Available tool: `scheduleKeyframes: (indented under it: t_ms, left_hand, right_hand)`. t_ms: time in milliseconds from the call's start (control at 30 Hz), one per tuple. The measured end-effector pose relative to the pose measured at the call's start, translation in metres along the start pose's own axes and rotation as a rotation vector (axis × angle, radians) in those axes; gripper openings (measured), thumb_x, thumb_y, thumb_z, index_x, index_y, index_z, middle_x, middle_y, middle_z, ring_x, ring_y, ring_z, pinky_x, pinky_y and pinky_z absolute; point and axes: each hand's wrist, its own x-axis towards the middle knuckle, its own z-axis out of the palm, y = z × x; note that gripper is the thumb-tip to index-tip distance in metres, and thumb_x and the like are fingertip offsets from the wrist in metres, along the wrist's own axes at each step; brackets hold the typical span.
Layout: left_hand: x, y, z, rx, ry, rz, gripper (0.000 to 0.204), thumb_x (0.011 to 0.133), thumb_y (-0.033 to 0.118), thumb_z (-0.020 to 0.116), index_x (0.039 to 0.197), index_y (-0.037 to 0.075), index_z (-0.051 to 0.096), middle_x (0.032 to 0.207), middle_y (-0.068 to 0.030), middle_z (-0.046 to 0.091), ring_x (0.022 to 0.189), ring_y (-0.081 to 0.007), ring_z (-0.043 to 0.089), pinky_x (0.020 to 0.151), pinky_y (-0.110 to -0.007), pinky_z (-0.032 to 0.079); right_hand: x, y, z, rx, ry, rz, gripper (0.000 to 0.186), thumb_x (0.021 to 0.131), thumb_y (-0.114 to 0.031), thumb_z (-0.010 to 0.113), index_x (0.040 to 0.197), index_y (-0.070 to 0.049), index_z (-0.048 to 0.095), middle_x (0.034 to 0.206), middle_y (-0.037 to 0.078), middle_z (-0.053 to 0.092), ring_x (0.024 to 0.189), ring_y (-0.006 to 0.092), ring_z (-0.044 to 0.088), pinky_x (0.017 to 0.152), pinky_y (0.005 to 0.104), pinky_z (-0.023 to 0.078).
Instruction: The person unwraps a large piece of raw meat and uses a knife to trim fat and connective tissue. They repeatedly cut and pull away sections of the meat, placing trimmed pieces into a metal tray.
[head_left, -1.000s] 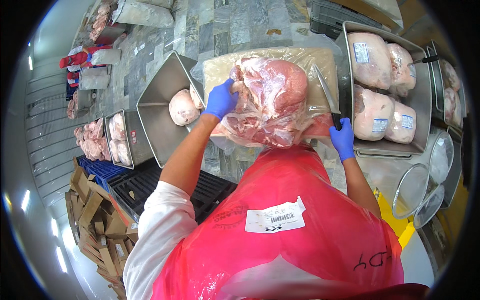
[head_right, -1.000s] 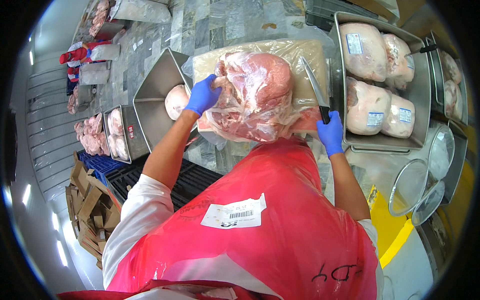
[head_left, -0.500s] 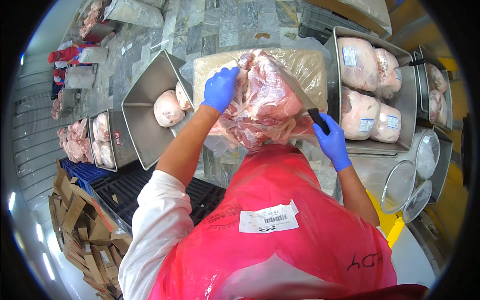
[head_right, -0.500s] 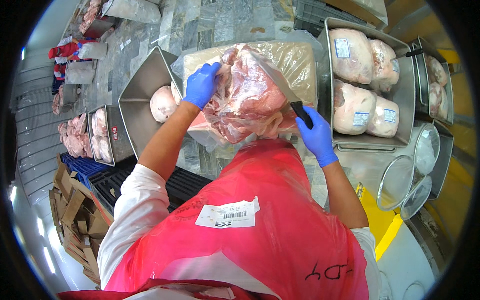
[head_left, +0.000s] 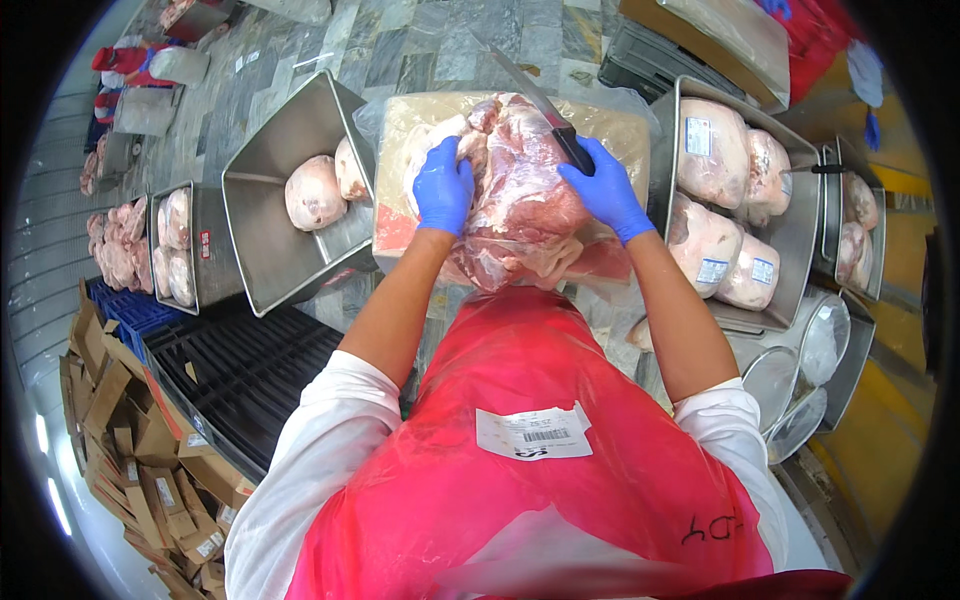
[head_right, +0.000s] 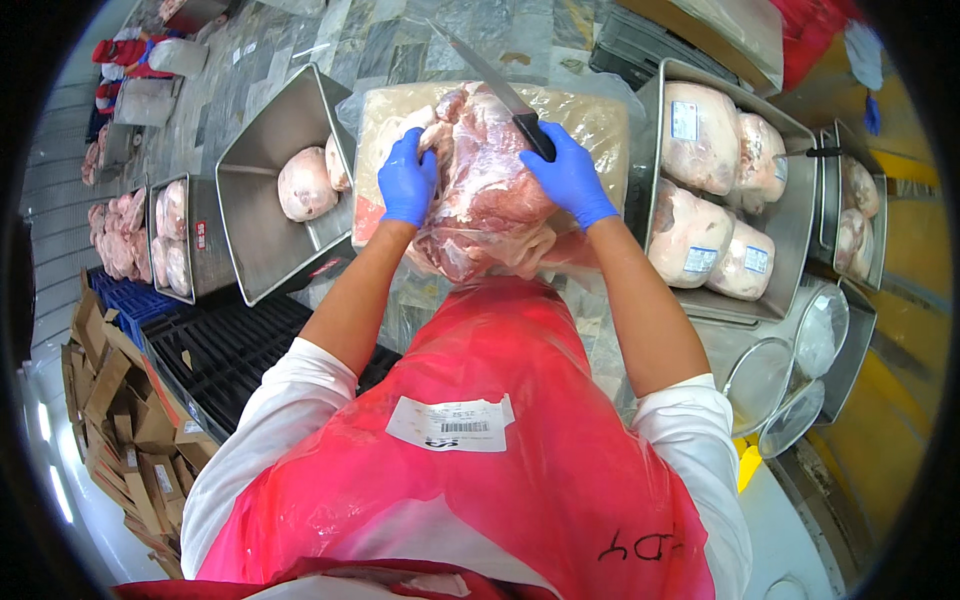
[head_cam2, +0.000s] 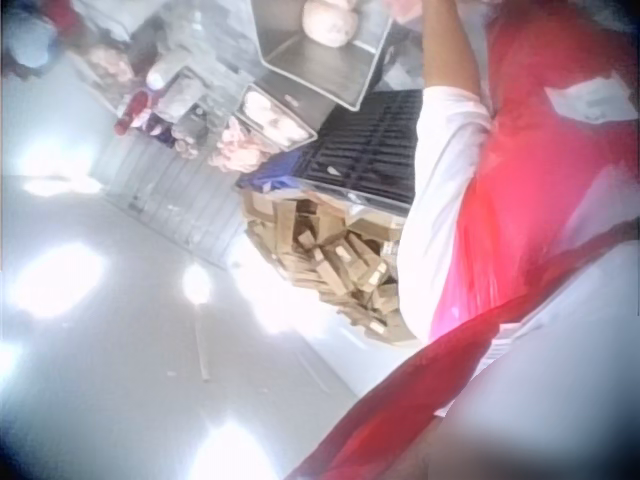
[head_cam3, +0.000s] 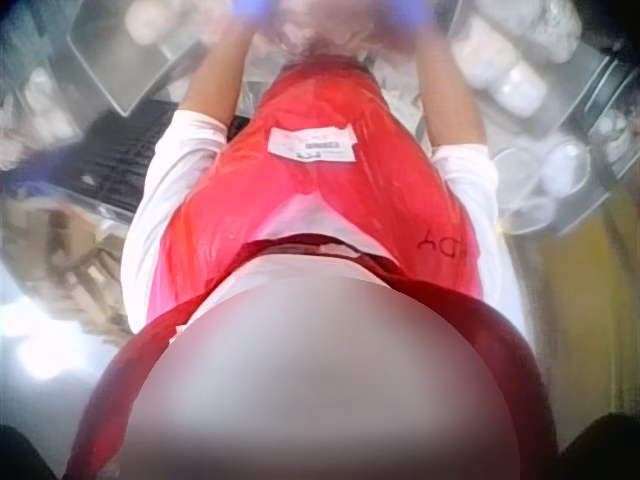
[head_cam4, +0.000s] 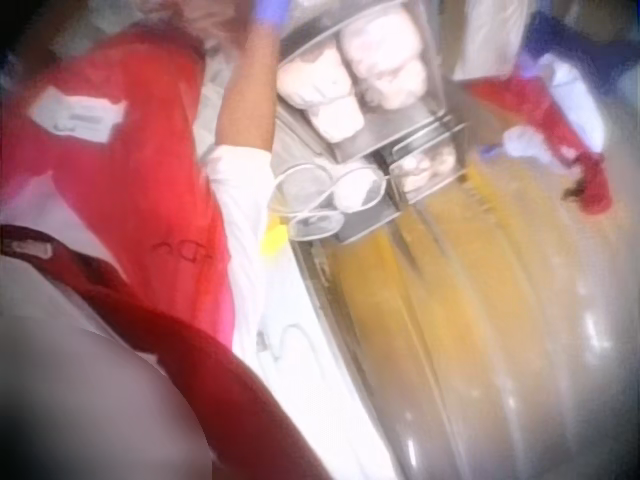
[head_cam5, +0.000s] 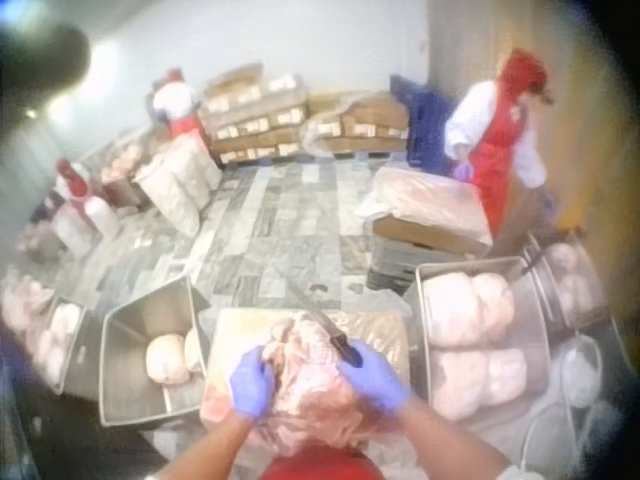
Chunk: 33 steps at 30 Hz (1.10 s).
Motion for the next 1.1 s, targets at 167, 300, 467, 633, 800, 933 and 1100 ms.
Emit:
scheduleKeyframes:
  t_ms: [167,300,467,633,800,933,1100]
  left_hand:
    - [0.01,-0.008,0.0,-0.024,-0.085,0.017,0.035,0.089,0.02,0.063,0.122,0.011,0.061,0.108,-0.0193,0.068,0.096,-0.0395,0.066,0.084,-0.049,0.053]
    - [0.024,-0.011,-0.002,-0.09,-0.171,0.134,0.036,0.088,0.019,0.064,0.123,0.011,0.061,0.109,-0.0185,0.068,0.097,-0.0399,0.066,0.085,-0.048,0.052]
    - [0.013,-0.001,0.009,-0.223,-0.075,0.191,0.038,0.085,0.013,0.068,0.122,0.008,0.063,0.109,-0.0188,0.068,0.101,-0.0387,0.066,0.089,-0.045,0.053]
    - [0.002,-0.015,0.019,-0.339,-0.008,0.095,0.037,0.084,0.013,0.069,0.12,0.008,0.064,0.112,-0.0176,0.067,0.105,-0.0377,0.064,0.09,-0.045,0.052]
    - [0.001,-0.019,0.025,-0.324,0.027,0.036,0.041,0.083,0.012,0.071,0.123,0.008,0.063,0.113,-0.0175,0.067,0.105,-0.0369,0.064,0.091,-0.045,0.052]
    - [-0.001,-0.026,0.032,-0.391,0.096,0.04,0.041,0.082,0.013,0.071,0.123,0.009,0.063,0.112,-0.0175,0.067,0.105,-0.0368,0.063,0.091,-0.045,0.052]
    - [0.0,-0.027,0.035,-0.426,0.096,0.056,0.043,0.081,0.013,0.071,0.123,0.01,0.062,0.113,-0.0168,0.065,0.104,-0.0367,0.063,0.09,-0.046,0.052]
  right_hand:
    - [-0.007,-0.022,0.006,-0.051,-0.038,0.127,0.058,0.086,-0.029,0.077,0.132,0.0,0.058,0.114,0.027,0.069,0.105,0.0405,0.068,0.091,0.0421,0.054]
    - [-0.041,-0.018,-0.002,-0.043,-0.025,0.125,0.053,0.087,-0.026,0.077,0.13,0.0,0.06,0.112,0.025,0.071,0.103,0.0352,0.071,0.089,0.0404,0.054]
    - [-0.092,-0.033,-0.069,-0.085,-0.202,0.463,0.046,0.089,-0.023,0.076,0.127,0.001,0.064,0.109,0.02,0.073,0.097,0.0256,0.072,0.087,0.0363,0.055]
    - [-0.09,-0.064,-0.149,-0.431,-0.245,0.131,0.043,0.089,-0.022,0.077,0.127,-0.004,0.067,0.105,0.02,0.074,0.092,0.0261,0.073,0.083,0.0359,0.055]
    - [0.001,-0.153,-0.156,-0.67,-0.449,-0.023,0.038,0.09,-0.025,0.073,0.122,-0.005,0.069,0.099,0.023,0.071,0.089,0.038,0.07,0.079,0.0434,0.055]
    - [0.085,-0.221,-0.126,-0.976,-0.713,-0.117,0.028,0.086,-0.026,0.072,0.11,-0.01,0.075,0.092,0.019,0.072,0.085,0.0376,0.069,0.076,0.0442,0.055]
    - [0.166,-0.278,-0.067,-1.242,-0.918,-0.161,0.03,0.083,-0.028,0.075,0.103,-0.005,0.075,0.088,0.022,0.071,0.082,0.0382,0.069,0.075,0.0437,0.055]
